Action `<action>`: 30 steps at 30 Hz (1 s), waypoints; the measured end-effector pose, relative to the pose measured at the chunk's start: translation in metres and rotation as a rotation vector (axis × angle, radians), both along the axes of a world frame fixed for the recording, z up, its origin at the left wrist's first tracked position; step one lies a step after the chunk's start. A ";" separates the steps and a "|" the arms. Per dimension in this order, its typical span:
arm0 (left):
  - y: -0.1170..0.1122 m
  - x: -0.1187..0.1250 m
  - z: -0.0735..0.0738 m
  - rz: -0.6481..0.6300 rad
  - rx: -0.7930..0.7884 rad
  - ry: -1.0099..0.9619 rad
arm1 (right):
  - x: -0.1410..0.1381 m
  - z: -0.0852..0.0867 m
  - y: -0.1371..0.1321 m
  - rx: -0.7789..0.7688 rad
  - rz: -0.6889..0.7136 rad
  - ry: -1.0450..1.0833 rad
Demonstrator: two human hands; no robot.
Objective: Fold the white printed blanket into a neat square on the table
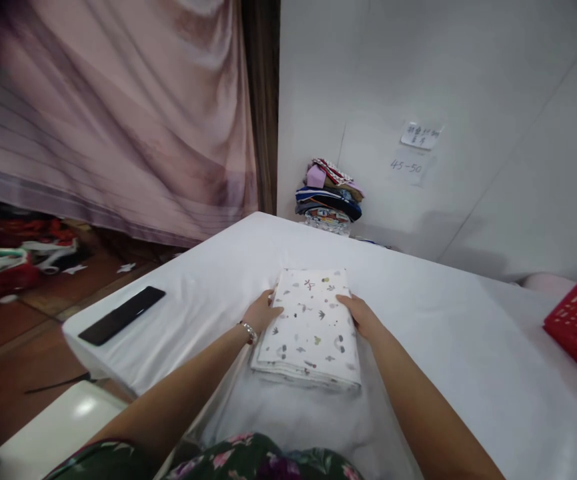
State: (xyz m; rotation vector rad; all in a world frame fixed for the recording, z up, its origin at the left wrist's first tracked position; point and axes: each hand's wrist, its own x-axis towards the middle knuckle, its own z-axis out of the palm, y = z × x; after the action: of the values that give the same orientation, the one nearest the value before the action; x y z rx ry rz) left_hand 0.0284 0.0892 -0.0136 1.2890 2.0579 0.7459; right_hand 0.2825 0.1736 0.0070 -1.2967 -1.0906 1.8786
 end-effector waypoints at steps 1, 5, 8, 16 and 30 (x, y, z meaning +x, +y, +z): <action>0.000 0.000 0.000 0.000 0.001 0.005 | 0.000 -0.001 0.000 0.032 -0.013 0.019; 0.000 0.000 -0.003 0.017 0.005 0.024 | 0.000 -0.010 0.003 0.054 -0.078 0.065; 0.000 0.000 -0.003 0.007 -0.004 0.022 | -0.001 -0.015 0.007 0.024 -0.122 0.021; -0.004 0.002 0.001 -0.009 0.005 0.041 | 0.009 -0.012 0.007 -0.081 -0.118 0.075; -0.005 0.003 0.008 -0.124 0.011 0.126 | 0.011 0.005 0.013 0.045 -0.189 -0.043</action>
State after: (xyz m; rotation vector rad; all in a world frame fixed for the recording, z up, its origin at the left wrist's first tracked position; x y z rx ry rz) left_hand 0.0309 0.0847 -0.0052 1.4886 2.0517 0.6361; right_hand 0.2934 0.1862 0.0122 -1.3698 -0.9895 1.6857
